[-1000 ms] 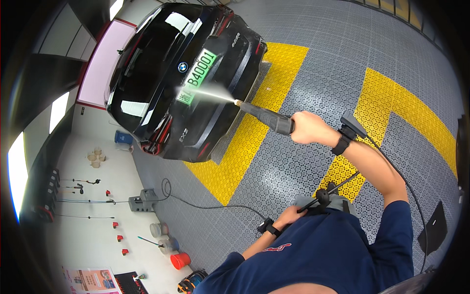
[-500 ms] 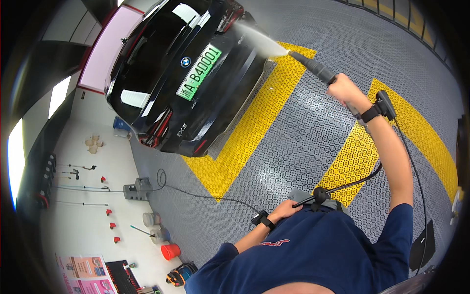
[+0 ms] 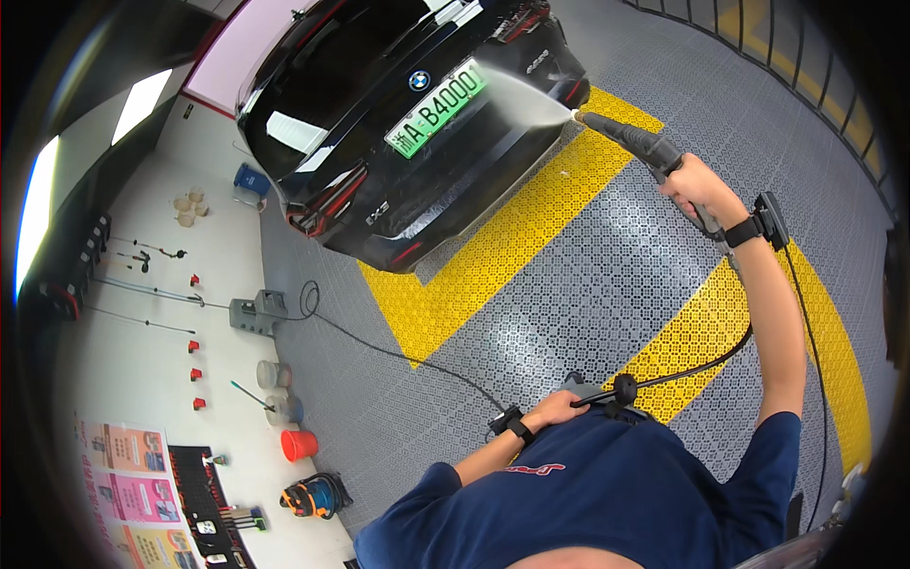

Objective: The person uses a high-pressure water spray gun to rinse a black SUV in a car wash bay. They systematically spray the roof, hood, windshield, sides, wheels, and rear of the vehicle, moving around the car to cover all surfaces.

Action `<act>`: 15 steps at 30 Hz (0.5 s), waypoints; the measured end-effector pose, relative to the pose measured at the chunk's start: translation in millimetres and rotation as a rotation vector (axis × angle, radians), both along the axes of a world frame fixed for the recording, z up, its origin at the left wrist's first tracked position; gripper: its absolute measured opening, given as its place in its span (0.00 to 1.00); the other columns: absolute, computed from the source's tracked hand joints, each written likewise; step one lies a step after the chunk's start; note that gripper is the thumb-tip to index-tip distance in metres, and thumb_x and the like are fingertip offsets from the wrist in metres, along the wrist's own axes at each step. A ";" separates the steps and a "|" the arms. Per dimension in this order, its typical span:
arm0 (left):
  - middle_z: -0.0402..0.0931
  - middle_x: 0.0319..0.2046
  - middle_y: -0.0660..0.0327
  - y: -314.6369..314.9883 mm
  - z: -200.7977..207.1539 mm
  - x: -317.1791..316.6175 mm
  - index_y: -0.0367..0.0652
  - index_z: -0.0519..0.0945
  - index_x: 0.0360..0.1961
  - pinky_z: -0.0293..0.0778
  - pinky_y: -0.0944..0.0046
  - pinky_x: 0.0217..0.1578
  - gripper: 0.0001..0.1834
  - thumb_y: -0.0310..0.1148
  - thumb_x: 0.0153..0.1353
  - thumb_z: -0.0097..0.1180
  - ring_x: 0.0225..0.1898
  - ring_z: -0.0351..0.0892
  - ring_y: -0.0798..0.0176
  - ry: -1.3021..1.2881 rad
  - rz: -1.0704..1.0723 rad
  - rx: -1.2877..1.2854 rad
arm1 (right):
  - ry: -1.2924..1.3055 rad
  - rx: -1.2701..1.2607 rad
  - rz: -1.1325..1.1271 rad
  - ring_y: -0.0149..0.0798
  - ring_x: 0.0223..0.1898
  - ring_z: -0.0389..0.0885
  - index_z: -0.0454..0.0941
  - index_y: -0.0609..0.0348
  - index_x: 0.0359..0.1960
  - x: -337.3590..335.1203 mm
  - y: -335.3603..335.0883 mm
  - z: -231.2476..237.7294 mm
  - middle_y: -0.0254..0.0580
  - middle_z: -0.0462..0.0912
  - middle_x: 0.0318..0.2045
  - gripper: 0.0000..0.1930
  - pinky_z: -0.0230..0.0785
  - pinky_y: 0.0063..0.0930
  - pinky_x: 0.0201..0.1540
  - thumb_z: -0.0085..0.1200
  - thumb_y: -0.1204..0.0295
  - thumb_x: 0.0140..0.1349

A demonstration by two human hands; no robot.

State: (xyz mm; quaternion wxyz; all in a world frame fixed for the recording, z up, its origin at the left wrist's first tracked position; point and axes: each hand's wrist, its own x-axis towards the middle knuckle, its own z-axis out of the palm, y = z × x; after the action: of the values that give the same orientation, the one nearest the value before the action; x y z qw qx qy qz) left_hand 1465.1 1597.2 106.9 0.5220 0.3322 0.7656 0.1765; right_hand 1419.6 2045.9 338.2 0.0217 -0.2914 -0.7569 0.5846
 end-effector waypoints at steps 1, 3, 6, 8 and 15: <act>0.82 0.26 0.53 -2.7 -1.0 -0.8 0.43 0.86 0.41 0.74 0.55 0.34 0.25 0.57 0.65 0.56 0.28 0.80 0.55 0.010 0.011 0.010 | -0.004 -0.007 0.008 0.30 0.07 0.65 0.69 0.63 0.20 -5.4 -3.5 2.2 0.35 0.68 0.09 0.07 0.57 0.30 0.10 0.55 0.80 0.48; 0.82 0.26 0.52 -8.7 -2.6 -1.9 0.43 0.86 0.40 0.74 0.55 0.34 0.25 0.56 0.65 0.57 0.28 0.81 0.54 0.006 0.030 0.018 | 0.005 -0.001 0.034 0.30 0.07 0.65 0.69 0.63 0.19 -15.1 -10.1 6.4 0.35 0.68 0.09 0.07 0.57 0.30 0.10 0.55 0.81 0.48; 0.83 0.28 0.51 -18.1 -5.5 -4.8 0.43 0.86 0.41 0.75 0.54 0.36 0.25 0.56 0.65 0.56 0.31 0.82 0.52 -0.005 0.044 0.029 | 0.012 0.007 0.047 0.30 0.08 0.66 0.69 0.63 0.20 -26.1 -20.8 11.8 0.35 0.69 0.09 0.07 0.57 0.31 0.10 0.56 0.80 0.50; 0.84 0.30 0.50 -24.3 -8.0 -5.0 0.43 0.86 0.42 0.76 0.53 0.38 0.25 0.56 0.65 0.56 0.33 0.83 0.50 0.018 0.049 0.046 | -0.008 0.012 0.055 0.30 0.08 0.66 0.69 0.63 0.20 -32.9 -27.5 15.8 0.35 0.69 0.09 0.07 0.57 0.31 0.11 0.56 0.80 0.51; 0.84 0.33 0.48 -43.1 -9.2 -7.7 0.42 0.85 0.44 0.77 0.52 0.40 0.25 0.55 0.65 0.55 0.35 0.84 0.48 0.024 0.037 0.059 | 0.021 0.016 0.172 0.31 0.08 0.66 0.70 0.64 0.18 -53.8 -60.2 18.1 0.37 0.69 0.09 0.07 0.58 0.31 0.11 0.56 0.79 0.49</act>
State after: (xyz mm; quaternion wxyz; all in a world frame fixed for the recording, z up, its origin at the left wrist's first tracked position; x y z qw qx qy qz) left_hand 1457.3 1554.1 97.7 0.4994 0.3354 0.7722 0.2046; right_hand 1365.8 1985.7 356.3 -0.0184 -0.2189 -0.7834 0.5814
